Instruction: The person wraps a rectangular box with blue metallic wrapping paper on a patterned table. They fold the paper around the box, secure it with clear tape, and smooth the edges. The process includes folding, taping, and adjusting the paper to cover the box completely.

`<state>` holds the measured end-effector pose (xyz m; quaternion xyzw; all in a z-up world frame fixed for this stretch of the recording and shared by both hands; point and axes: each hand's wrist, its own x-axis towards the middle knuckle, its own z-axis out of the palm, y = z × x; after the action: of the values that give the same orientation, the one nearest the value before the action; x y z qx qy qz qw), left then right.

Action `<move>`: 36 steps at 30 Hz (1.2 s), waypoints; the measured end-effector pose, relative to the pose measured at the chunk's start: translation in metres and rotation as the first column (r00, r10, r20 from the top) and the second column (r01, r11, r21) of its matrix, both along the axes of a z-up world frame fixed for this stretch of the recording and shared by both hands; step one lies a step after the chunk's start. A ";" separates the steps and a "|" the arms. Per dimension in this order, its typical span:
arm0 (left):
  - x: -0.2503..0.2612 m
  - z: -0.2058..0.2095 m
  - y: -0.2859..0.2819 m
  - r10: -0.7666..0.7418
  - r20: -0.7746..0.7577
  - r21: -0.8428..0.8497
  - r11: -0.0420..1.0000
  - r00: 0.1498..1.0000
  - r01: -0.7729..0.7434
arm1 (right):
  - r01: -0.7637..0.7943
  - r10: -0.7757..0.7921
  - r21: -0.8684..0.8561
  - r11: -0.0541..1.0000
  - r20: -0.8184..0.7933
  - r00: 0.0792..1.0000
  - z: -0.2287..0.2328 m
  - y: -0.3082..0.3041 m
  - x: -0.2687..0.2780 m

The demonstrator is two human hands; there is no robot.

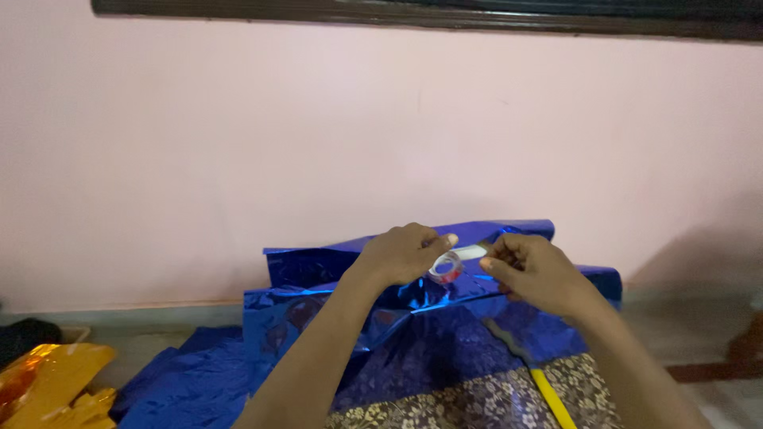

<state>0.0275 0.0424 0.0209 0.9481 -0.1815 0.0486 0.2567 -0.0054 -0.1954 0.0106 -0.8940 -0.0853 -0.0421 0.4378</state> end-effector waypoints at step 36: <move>-0.003 -0.004 0.005 0.049 0.012 -0.093 0.995 0.999 -0.047 | 0.019 -0.293 -0.763 0.646 -0.225 0.929 0.005 -0.096 -0.093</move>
<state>0.0249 0.0476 0.0171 0.9389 -0.1580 0.0697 0.2978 -0.0983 -0.2915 0.0152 -0.9919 0.0577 0.1082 0.0331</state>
